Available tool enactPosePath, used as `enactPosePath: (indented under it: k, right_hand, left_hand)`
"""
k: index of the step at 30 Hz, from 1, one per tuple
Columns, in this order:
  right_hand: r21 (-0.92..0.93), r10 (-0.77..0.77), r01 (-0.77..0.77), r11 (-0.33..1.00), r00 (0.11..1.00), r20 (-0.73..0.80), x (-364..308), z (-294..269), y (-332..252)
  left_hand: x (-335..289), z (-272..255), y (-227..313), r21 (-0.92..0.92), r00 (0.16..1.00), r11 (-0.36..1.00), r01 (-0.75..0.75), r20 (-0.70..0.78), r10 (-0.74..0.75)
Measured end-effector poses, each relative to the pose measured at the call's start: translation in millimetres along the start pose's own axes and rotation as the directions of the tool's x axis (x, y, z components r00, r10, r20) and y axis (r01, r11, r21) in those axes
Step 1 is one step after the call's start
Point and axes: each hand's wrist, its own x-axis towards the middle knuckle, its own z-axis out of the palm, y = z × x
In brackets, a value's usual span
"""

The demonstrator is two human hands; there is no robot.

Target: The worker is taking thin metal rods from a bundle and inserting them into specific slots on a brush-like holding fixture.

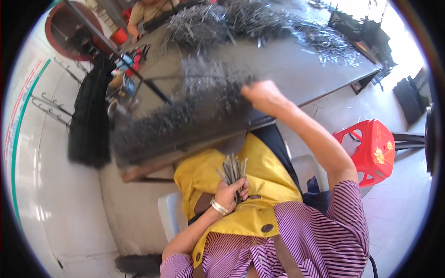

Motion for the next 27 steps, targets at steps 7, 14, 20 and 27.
enactPosePath:
  k: [7, 14, 20, 27]
  right_hand:
    - [-0.021, -0.12, 0.12, 0.993, 0.993, 0.007, -0.1, -4.2, -7.5]
    - [0.07, -0.043, 0.036, 0.997, 0.994, 0.105, 5.7, -7.5, -16.9]
    - [0.135, 0.131, -0.134, 0.982, 0.991, 0.031, 14.6, -3.2, -3.1]
    - [0.331, 0.13, -0.095, 0.939, 0.988, -0.086, 21.4, 4.8, 9.0]
  left_hand:
    - [-5.1, -3.0, -3.4, 0.048, 1.0, 0.999, -0.012, -0.005, 0.013]
    - [-2.6, -5.3, -7.0, 0.025, 1.0, 1.0, -0.016, -0.008, 0.016]
    - [3.0, -0.9, -4.0, 0.054, 0.998, 0.997, -0.047, -0.033, 0.049]
    - [3.3, -6.0, -3.4, 0.008, 0.998, 0.999, -0.054, 0.039, 0.053]
